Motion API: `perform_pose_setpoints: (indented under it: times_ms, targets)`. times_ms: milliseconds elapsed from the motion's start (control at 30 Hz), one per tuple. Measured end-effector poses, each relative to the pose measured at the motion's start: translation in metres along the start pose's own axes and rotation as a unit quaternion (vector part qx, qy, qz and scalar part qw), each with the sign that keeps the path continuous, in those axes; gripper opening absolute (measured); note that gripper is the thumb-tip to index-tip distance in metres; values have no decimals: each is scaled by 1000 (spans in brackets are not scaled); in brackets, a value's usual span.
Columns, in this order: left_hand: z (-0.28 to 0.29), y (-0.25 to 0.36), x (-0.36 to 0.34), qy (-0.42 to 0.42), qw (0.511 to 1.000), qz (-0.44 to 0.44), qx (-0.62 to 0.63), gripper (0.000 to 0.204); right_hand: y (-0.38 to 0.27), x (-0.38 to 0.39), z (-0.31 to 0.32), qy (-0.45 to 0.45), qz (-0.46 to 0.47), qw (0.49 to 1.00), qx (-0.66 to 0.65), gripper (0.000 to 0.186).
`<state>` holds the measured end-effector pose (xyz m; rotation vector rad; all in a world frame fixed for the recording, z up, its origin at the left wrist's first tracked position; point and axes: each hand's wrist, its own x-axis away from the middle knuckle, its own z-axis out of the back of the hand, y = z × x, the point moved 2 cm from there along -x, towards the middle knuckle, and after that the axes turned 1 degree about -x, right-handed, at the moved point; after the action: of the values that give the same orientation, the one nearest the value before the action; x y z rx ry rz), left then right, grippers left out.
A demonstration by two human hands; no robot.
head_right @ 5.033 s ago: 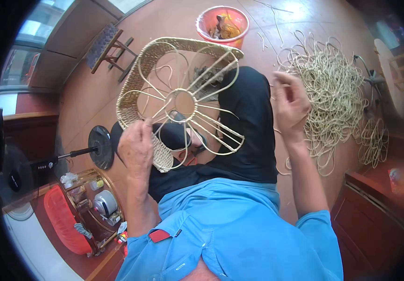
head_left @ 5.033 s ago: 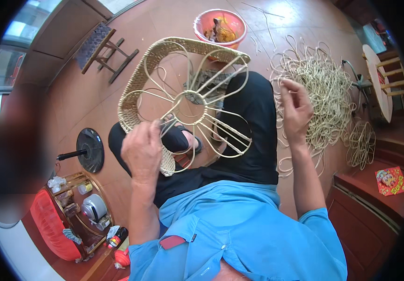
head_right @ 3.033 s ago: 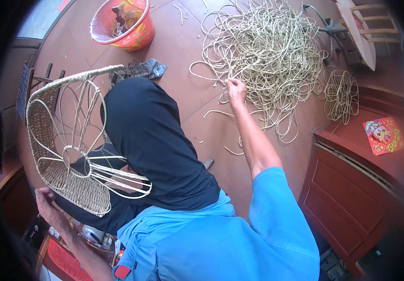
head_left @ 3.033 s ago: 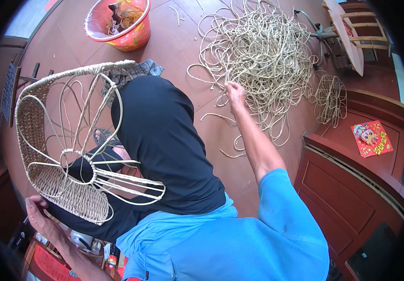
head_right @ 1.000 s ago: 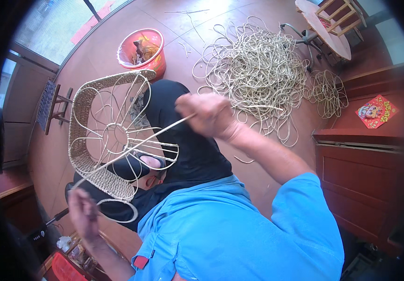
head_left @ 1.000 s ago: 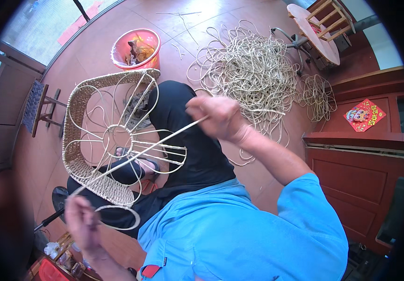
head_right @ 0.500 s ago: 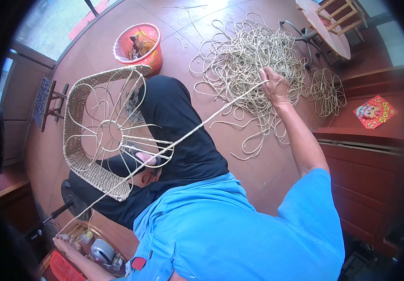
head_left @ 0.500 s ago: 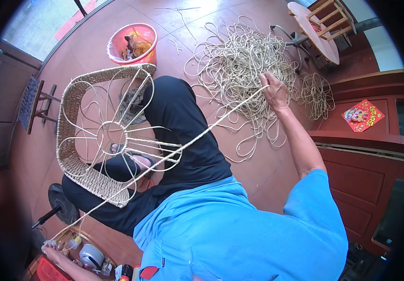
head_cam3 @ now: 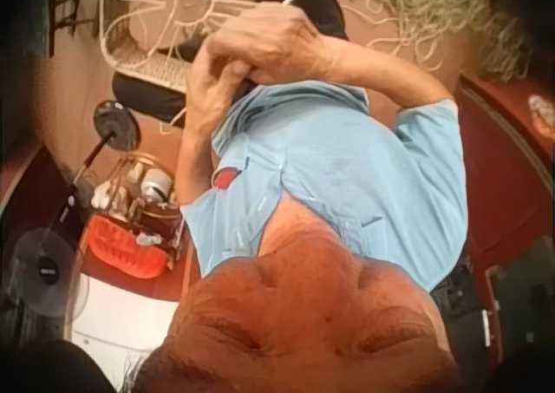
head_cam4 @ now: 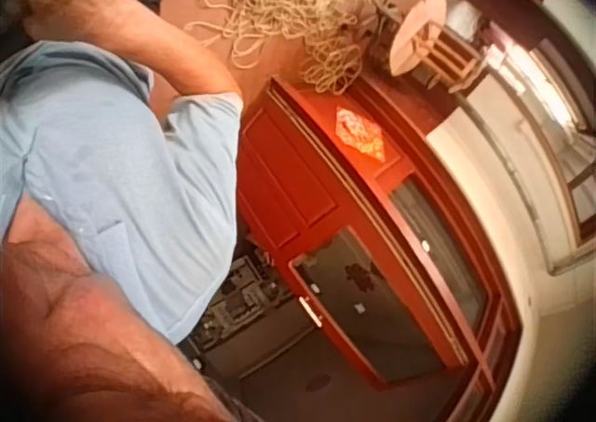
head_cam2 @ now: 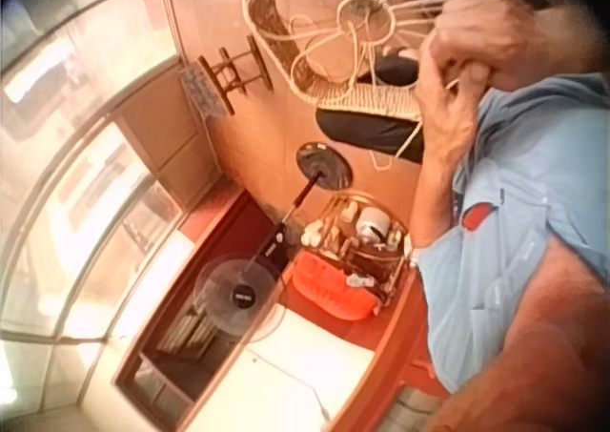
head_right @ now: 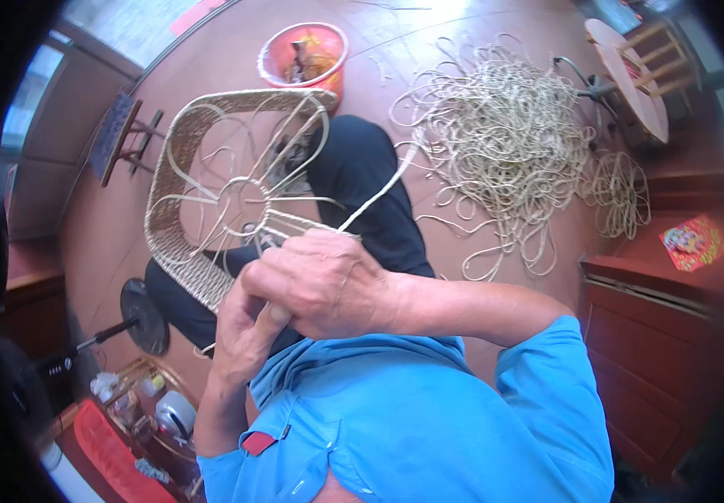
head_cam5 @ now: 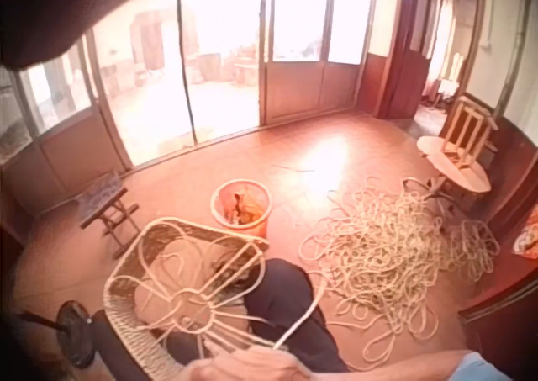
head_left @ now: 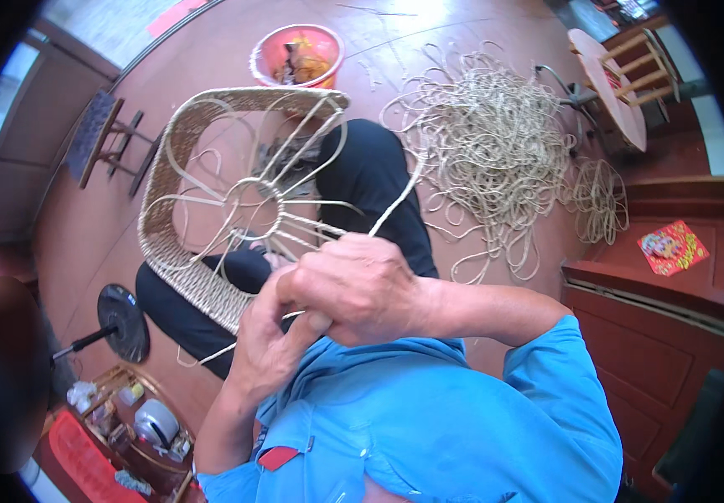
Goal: Weaving a basket using dried straw or fiber material.
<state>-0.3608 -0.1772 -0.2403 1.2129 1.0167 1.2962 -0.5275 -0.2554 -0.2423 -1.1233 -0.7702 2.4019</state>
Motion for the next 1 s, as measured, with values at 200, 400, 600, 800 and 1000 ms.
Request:
perform_pose_setpoints:
  times_ms: [200,400,600,800,1000]
  targets:
    - [80,-13,33,20,987,153,-44,25,26,15,18,-74,-48,996,0,19]
    - [247,-48,108,294,918,170,-204,29,53,30,20,-120,-91,987,49,11]
    - [285,-59,141,311,501,270,-761,20,59,29,16,-129,-91,984,86,11]
    - [101,10,31,232,862,-40,-448,30,33,13,-6,-166,-44,982,81,14]
    - [13,-15,14,91,989,62,-101,35,35,0,-16,-146,-20,987,61,16]
